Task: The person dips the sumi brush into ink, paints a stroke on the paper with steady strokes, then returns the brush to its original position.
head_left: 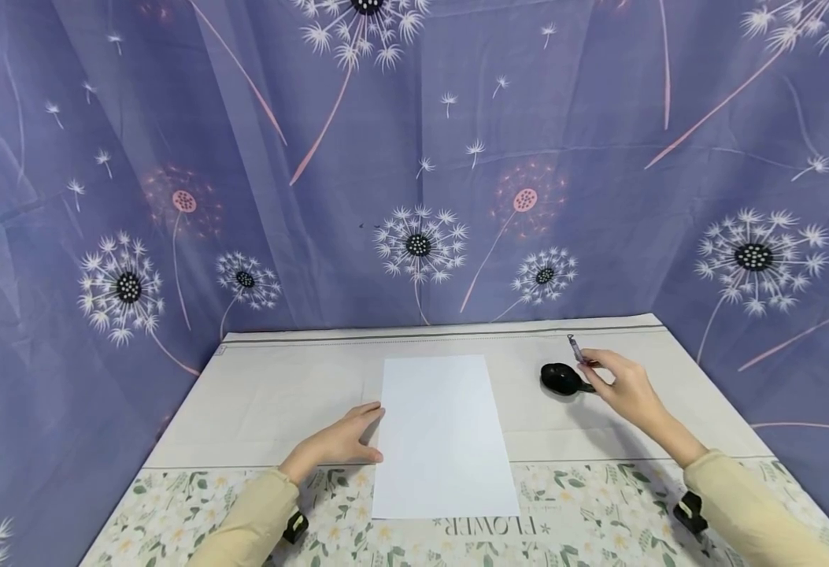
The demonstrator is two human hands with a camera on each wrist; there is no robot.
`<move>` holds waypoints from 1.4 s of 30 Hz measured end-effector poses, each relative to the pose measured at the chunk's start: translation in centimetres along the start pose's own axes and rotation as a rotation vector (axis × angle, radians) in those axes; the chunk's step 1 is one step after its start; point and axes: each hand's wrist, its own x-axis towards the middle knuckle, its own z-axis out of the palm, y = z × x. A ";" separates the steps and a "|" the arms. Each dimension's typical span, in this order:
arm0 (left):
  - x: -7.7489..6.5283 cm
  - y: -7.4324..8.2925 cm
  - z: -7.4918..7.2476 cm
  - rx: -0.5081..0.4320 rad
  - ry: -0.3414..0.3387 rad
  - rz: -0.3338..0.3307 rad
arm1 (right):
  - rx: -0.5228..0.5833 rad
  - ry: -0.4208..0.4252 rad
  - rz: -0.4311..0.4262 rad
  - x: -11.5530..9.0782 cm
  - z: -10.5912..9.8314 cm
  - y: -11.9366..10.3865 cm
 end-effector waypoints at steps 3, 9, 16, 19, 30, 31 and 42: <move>0.1 -0.1 0.1 -0.001 0.001 -0.004 | 0.020 0.028 0.024 0.2 0.1 -0.1; 0.1 -0.2 0.2 -0.004 -0.001 -0.005 | 0.046 0.013 0.127 0.3 0.0 -0.1; -0.1 -0.3 0.4 -0.015 0.002 -0.004 | 0.106 0.046 0.193 0.1 0.3 -0.2; -0.2 -0.3 0.5 -0.020 0.001 0.001 | 0.126 0.085 0.203 0.0 0.5 -0.1; -0.3 0.0 0.1 -0.025 0.007 0.009 | 0.223 0.159 0.294 2.2 -0.4 -2.4; -0.3 0.0 0.1 -0.025 0.008 0.006 | 0.228 0.162 0.310 2.1 -0.3 -2.4; 0.0 -0.1 0.1 -0.003 -0.003 0.004 | 0.218 0.167 0.379 2.1 -0.3 -2.6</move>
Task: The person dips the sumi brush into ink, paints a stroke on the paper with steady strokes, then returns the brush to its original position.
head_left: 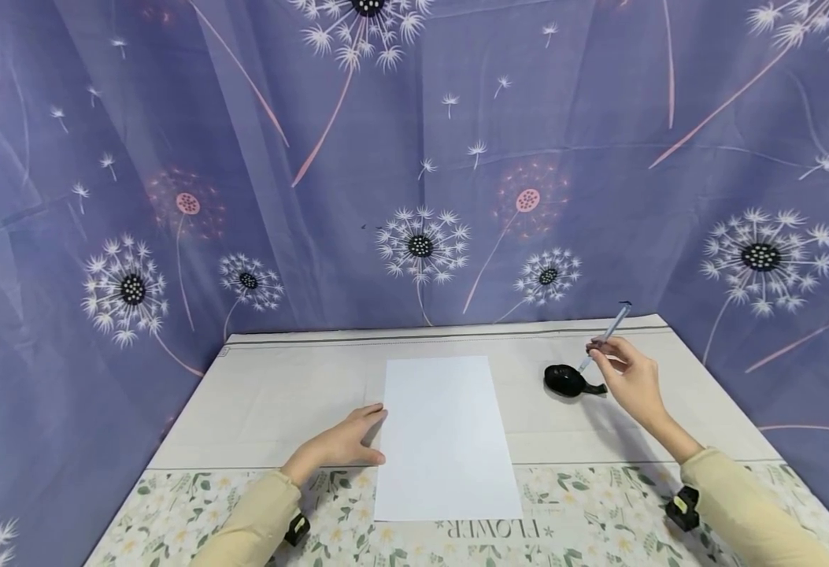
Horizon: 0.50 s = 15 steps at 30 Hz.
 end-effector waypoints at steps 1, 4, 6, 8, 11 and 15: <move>0.0 0.0 0.0 0.001 -0.001 0.001 | -0.001 -0.003 -0.002 0.0 0.0 0.0; 0.0 -0.1 0.0 0.006 0.002 0.008 | 0.001 -0.016 0.008 0.1 0.1 0.1; 0.0 -0.1 -0.1 0.007 0.005 0.009 | 0.010 -0.032 0.034 0.1 0.1 0.4; 0.0 -0.1 -0.1 0.002 0.007 0.008 | 0.032 -0.053 0.074 0.1 0.2 0.9; -0.1 -0.2 -0.1 -0.001 0.007 0.006 | 0.043 -0.079 0.149 -0.2 0.3 2.2; -0.2 -0.1 -0.1 -0.003 0.005 0.009 | -0.007 -0.118 0.218 -0.6 0.5 3.6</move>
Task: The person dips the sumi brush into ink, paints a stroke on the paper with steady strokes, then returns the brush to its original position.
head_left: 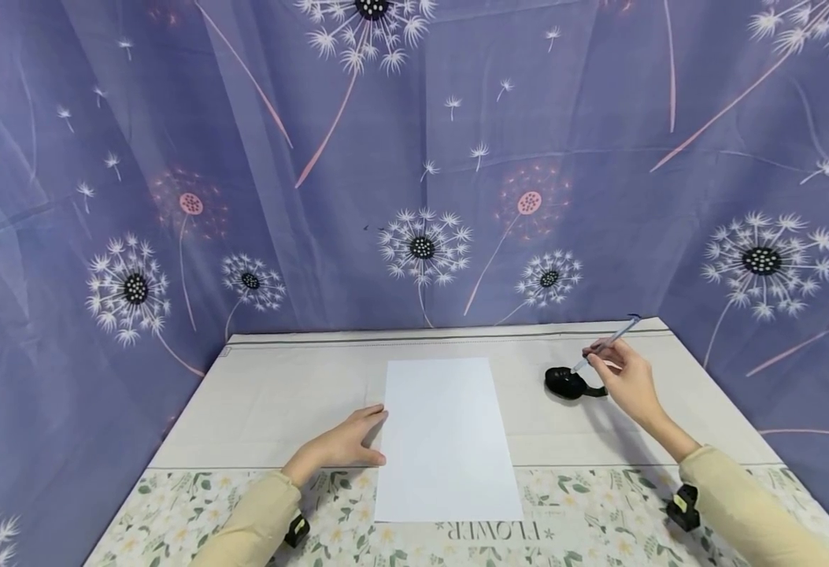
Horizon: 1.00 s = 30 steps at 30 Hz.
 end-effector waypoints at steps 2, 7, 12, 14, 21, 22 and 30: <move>0.0 0.0 0.0 0.000 0.002 0.002 | -0.020 -0.021 0.026 0.0 0.0 0.4; 0.0 -0.1 0.1 0.002 0.005 0.003 | -0.049 -0.069 0.036 -0.1 -0.1 0.7; 0.2 -0.2 0.2 0.007 0.009 0.013 | -0.048 -0.091 -0.001 0.0 -0.1 1.3; 0.2 -0.3 0.2 0.008 0.008 0.014 | -0.053 -0.093 -0.018 0.0 -0.1 1.6; 0.4 -0.2 0.2 0.005 0.009 0.011 | -0.127 -0.100 -0.046 0.1 -0.4 1.8; 0.4 -0.2 0.2 0.002 0.011 0.011 | -0.138 -0.100 -0.045 0.1 -0.4 1.7; 0.3 -0.2 0.2 0.008 0.012 0.004 | -0.051 -0.057 0.045 0.9 -0.9 0.5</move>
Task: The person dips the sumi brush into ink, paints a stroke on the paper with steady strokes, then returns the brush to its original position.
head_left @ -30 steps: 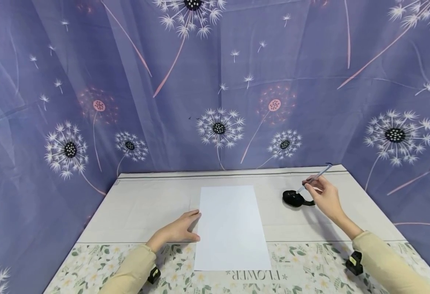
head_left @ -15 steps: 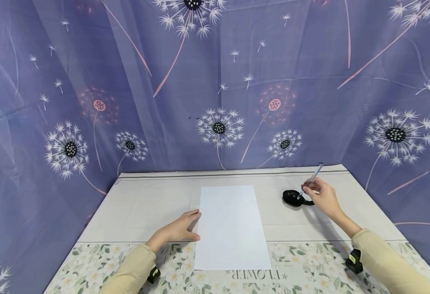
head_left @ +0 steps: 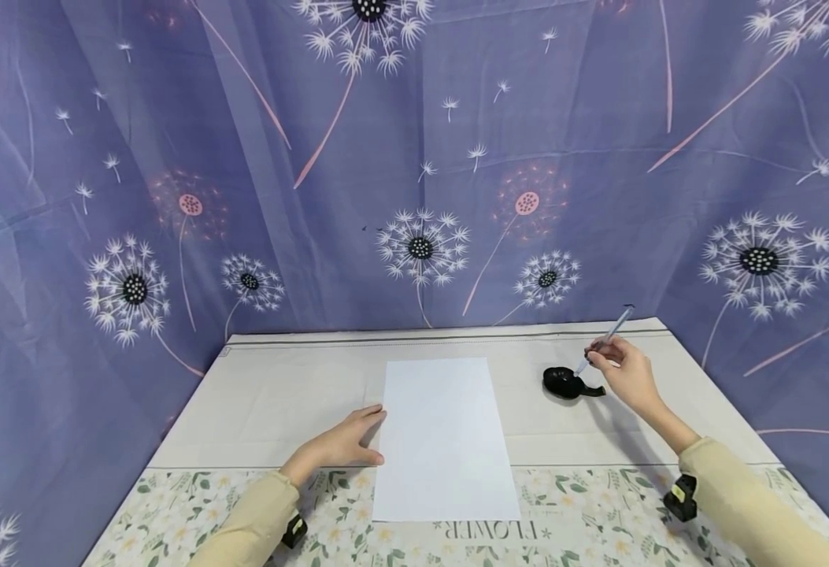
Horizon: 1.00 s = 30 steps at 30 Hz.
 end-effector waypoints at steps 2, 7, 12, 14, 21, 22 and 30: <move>-0.1 0.0 0.0 -0.001 0.002 0.000 | 0.072 -0.007 0.040 0.3 0.0 -0.1; -0.1 -0.1 0.0 0.001 0.006 0.012 | 0.182 -0.029 0.109 0.4 0.1 0.5; -0.1 -0.4 0.1 -0.006 0.004 0.029 | 0.052 -0.037 0.106 0.2 0.2 0.7; -0.1 -0.5 0.2 -0.010 0.005 0.033 | 0.001 -0.033 0.096 0.2 0.2 0.6; -0.1 -0.5 0.2 -0.008 0.016 0.046 | -0.015 -0.005 0.045 0.7 0.0 0.3; -0.1 -0.5 0.2 -0.008 0.016 0.046 | 0.006 -0.002 0.043 0.8 -0.1 0.2; -0.2 -0.6 0.2 0.002 0.013 0.033 | 0.354 0.026 0.135 1.5 -0.4 0.2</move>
